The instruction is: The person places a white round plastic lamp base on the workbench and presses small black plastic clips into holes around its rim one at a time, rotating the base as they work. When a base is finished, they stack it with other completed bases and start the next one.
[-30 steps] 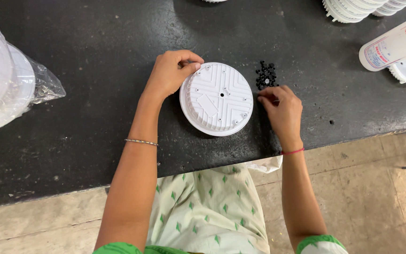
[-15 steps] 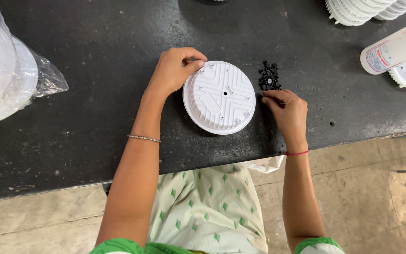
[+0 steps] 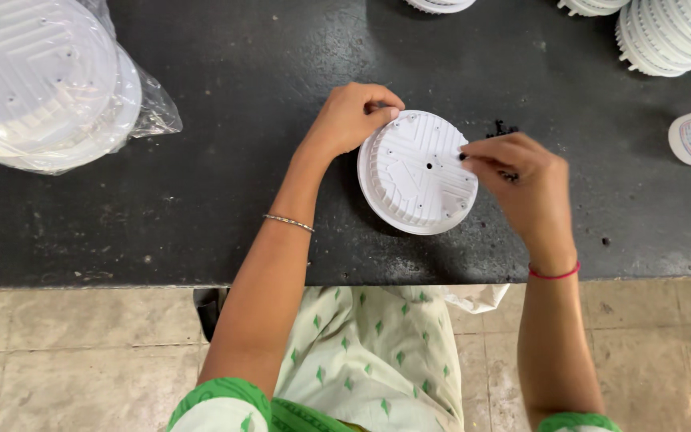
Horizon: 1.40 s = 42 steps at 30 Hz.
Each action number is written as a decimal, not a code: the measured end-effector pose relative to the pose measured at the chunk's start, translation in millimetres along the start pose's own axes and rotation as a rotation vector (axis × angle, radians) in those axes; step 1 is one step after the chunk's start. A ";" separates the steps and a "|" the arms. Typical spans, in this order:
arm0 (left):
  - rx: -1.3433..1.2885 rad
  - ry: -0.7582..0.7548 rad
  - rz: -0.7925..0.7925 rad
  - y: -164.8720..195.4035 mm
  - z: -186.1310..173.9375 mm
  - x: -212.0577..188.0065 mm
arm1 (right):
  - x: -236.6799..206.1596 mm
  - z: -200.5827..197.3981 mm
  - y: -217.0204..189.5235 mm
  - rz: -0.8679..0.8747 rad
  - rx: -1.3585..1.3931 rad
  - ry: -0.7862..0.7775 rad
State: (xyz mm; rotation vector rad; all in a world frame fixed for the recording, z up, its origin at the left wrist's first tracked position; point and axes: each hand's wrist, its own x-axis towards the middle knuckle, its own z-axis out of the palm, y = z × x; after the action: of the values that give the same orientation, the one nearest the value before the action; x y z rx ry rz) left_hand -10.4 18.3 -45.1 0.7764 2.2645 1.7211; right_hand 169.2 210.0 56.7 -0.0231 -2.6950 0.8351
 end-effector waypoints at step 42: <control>0.077 0.010 -0.051 10.1 -0.3 -4.5 | -1.0 15.5 -21.0 -0.197 -0.160 -0.128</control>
State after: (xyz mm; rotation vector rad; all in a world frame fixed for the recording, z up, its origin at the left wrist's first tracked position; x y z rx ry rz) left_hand -3.9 17.6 -36.3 0.7192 2.3488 1.6275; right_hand 167.0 184.0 56.0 0.2632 -2.8186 0.5792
